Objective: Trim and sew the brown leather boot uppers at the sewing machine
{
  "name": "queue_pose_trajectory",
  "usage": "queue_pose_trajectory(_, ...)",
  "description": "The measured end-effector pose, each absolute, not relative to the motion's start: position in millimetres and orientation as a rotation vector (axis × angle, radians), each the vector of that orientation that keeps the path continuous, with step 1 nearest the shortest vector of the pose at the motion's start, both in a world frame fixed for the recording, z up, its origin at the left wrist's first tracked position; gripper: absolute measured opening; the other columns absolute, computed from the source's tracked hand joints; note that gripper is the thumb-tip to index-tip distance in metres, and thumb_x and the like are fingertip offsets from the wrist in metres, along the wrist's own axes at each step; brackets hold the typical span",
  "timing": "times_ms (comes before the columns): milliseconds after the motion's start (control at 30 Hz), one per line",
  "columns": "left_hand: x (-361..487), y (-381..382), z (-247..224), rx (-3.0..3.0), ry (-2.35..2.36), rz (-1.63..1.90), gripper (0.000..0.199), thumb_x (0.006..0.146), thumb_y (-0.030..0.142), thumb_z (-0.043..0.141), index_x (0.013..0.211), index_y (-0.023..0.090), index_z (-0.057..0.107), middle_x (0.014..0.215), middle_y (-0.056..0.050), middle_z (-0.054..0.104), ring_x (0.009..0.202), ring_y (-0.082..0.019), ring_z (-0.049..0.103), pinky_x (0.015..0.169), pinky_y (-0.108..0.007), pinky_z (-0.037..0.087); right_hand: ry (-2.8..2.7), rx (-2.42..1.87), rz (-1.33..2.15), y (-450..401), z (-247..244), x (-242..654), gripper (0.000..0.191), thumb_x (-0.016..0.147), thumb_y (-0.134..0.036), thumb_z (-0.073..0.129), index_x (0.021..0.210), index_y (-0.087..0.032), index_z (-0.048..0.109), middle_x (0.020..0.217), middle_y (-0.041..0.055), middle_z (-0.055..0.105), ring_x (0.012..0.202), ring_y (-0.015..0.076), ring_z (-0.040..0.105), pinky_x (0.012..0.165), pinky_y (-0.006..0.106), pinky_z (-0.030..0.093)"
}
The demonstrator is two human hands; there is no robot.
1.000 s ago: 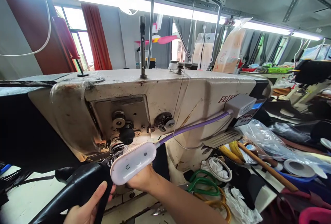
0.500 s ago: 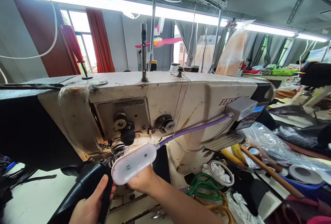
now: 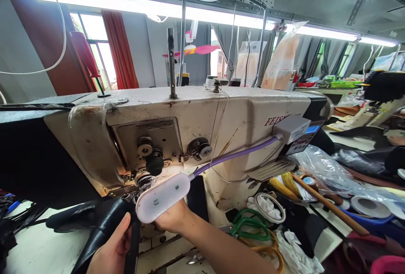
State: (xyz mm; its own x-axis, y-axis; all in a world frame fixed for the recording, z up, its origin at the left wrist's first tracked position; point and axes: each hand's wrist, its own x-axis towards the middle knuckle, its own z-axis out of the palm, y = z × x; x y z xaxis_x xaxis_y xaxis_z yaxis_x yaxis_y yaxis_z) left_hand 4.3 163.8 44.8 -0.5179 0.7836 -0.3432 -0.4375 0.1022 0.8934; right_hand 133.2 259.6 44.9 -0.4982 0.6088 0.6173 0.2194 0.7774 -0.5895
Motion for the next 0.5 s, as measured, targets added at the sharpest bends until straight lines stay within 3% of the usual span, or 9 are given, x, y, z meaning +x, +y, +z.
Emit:
queue_pose_trajectory(100, 3, 168, 50, 0.309, 1.368, 1.622, 0.021, 0.07, 0.036, 0.078, 0.07, 0.016, 0.069, 0.052, -0.002, 0.062, 0.061, -0.021, 0.068, 0.062, -0.031, 0.057, -2.076, -0.605, 0.554, 259, 46, 134, 0.032, 0.088, -0.033, 0.043, 0.083, -0.018, 0.071, 0.089, 0.0081, 0.073, 0.085, 0.019, 0.068, 0.088, 0.027, 0.052)
queue_pose_trajectory(333, -2, 172, 44, 0.325, 1.488, 1.681, 0.023, 0.062, 0.032, 0.081, 0.056, 0.018, 0.064, 0.054, -0.001, 0.062, 0.062, -0.019, 0.064, 0.06, -0.029, 0.052, -2.048, -0.573, 0.559, 261, 42, 132, 0.031, 0.087, -0.034, 0.045, 0.084, -0.018, 0.072, 0.087, 0.008, 0.073, 0.085, 0.0199, 0.069, 0.087, 0.028, 0.053)
queue_pose_trajectory(500, -7, 180, 50, 0.365, 1.432, 1.641, 0.027, 0.068, 0.035, 0.073, 0.052, 0.019, 0.059, 0.048, 0.003, 0.051, 0.063, -0.015, 0.06, 0.059, -0.022, 0.048, -2.024, -0.555, 0.571, 261, 43, 129, 0.031, 0.087, -0.034, 0.045, 0.081, -0.02, 0.071, 0.085, 0.0065, 0.073, 0.086, 0.0194, 0.068, 0.087, 0.028, 0.052)
